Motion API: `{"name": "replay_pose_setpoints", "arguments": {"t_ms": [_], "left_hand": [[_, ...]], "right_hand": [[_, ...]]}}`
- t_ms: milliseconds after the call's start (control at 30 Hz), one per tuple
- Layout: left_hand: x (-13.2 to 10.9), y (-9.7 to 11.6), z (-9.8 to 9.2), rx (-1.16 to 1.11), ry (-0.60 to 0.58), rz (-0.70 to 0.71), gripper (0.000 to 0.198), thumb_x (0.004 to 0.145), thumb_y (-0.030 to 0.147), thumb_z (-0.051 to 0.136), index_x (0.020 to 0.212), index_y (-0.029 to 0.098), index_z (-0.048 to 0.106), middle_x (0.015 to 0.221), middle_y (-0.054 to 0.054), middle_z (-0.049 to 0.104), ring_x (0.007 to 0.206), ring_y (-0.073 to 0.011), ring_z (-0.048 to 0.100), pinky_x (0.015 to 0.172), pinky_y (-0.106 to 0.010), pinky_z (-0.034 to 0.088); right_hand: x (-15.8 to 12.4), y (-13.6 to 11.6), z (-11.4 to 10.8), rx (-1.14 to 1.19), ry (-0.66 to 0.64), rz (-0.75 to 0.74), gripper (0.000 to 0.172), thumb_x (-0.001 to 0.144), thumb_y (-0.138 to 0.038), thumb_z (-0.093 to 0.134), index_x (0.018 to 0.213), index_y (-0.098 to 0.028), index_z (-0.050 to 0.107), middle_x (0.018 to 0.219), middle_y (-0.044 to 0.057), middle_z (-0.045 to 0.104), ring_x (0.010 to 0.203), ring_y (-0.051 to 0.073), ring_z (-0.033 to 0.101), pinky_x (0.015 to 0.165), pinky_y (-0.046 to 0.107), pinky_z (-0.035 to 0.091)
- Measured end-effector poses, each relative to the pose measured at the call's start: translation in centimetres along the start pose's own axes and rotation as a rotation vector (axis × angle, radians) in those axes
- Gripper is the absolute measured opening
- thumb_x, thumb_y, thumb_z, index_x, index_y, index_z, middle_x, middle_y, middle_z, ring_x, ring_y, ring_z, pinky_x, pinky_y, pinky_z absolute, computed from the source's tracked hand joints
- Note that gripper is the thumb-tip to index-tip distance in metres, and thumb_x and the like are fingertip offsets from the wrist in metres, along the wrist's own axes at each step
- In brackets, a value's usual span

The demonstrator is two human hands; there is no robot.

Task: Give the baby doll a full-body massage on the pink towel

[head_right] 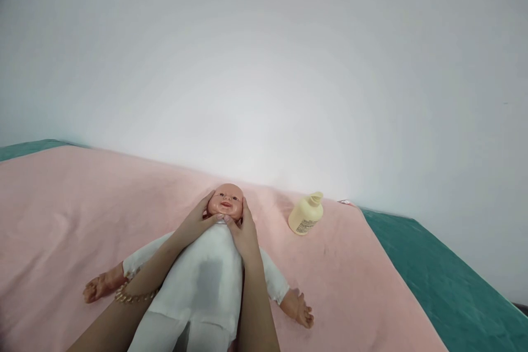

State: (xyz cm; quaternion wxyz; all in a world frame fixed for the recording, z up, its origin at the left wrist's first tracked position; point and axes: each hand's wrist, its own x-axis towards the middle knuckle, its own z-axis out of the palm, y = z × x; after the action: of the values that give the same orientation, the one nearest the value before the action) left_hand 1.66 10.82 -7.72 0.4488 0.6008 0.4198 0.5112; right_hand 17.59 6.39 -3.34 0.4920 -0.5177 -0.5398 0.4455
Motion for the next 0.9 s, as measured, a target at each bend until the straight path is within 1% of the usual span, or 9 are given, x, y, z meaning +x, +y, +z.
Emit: {"name": "replay_pose_setpoints", "arguments": {"t_ms": [67,200,267,400,500,633,800,900], "left_hand": [[0.1,-0.2,0.0,0.014,0.008,0.004,0.088,0.076,0.048,0.069,0.149,0.019,0.029,0.151,-0.016,0.039,0.136,-0.0308,0.042,0.111,-0.043,0.036],[0.0,-0.1,-0.1,0.061,0.013,-0.007,0.085,0.078,0.048,0.068,0.149,0.019,0.030,0.152,-0.014,0.037,0.137,-0.0285,0.040,0.111,-0.040,0.036],[-0.2,0.4,-0.2,0.082,0.006,-0.025,0.084,0.079,0.050,0.067,0.149,0.020,0.030,0.152,-0.013,0.037,0.137,-0.0285,0.040,0.112,-0.040,0.035],[-0.6,1.6,-0.3,0.080,0.001,-0.039,0.080,0.082,0.053,0.062,0.149,0.022,0.031,0.154,-0.010,0.036,0.138,-0.0273,0.039,0.112,-0.037,0.036],[-0.9,2.4,-0.4,0.117,-0.001,-0.056,0.078,0.085,0.055,0.057,0.150,0.022,0.030,0.156,-0.009,0.032,0.141,-0.0270,0.034,0.114,-0.038,0.033],[-1.0,3.1,-0.7,0.188,-0.036,-0.051,0.076,0.088,0.056,0.050,0.151,0.021,0.027,0.158,-0.008,0.026,0.145,-0.0275,0.026,0.116,-0.039,0.027],[-0.9,2.9,-0.8,0.162,-0.046,-0.069,0.073,0.094,0.060,0.032,0.152,0.018,0.025,0.158,-0.008,0.026,0.145,-0.0234,0.025,0.118,-0.037,0.023],[-0.8,2.4,-0.8,0.138,-0.027,-0.064,0.073,0.093,0.062,0.030,0.152,0.018,0.026,0.159,-0.008,0.026,0.146,-0.0221,0.024,0.119,-0.037,0.021]], "right_hand": [[0.1,0.1,0.1,-0.019,0.015,-0.007,0.096,0.075,-0.053,0.069,0.152,-0.017,0.024,0.152,0.012,0.038,0.134,0.027,0.045,0.111,0.043,0.038],[0.2,0.5,0.1,-0.024,0.035,-0.030,0.091,0.076,-0.053,0.069,0.151,-0.021,0.028,0.149,0.010,0.043,0.132,0.027,0.047,0.110,0.043,0.039],[0.2,0.7,0.0,-0.021,0.030,-0.039,0.090,0.076,-0.053,0.069,0.151,-0.023,0.028,0.150,0.009,0.041,0.133,0.026,0.046,0.111,0.043,0.038],[0.4,1.0,-0.3,-0.012,0.006,-0.036,0.090,0.079,-0.055,0.065,0.152,-0.021,0.025,0.153,0.008,0.036,0.136,0.025,0.044,0.111,0.041,0.038],[0.4,1.2,-0.5,-0.006,0.003,-0.029,0.087,0.081,-0.056,0.063,0.152,-0.023,0.025,0.152,0.007,0.039,0.137,0.025,0.042,0.113,0.042,0.035],[0.5,1.4,-0.7,-0.003,-0.003,-0.022,0.087,0.082,-0.060,0.060,0.152,-0.024,0.024,0.150,0.006,0.042,0.139,0.024,0.039,0.116,0.044,0.031],[0.4,1.2,-0.9,-0.019,-0.036,-0.002,0.094,0.081,-0.069,0.054,0.153,-0.022,0.017,0.155,0.007,0.031,0.142,0.022,0.034,0.118,0.042,0.026],[0.3,0.8,-1.0,-0.014,-0.030,0.007,0.095,0.079,-0.072,0.054,0.153,-0.023,0.020,0.155,0.006,0.031,0.143,0.023,0.031,0.118,0.044,0.022]]}}
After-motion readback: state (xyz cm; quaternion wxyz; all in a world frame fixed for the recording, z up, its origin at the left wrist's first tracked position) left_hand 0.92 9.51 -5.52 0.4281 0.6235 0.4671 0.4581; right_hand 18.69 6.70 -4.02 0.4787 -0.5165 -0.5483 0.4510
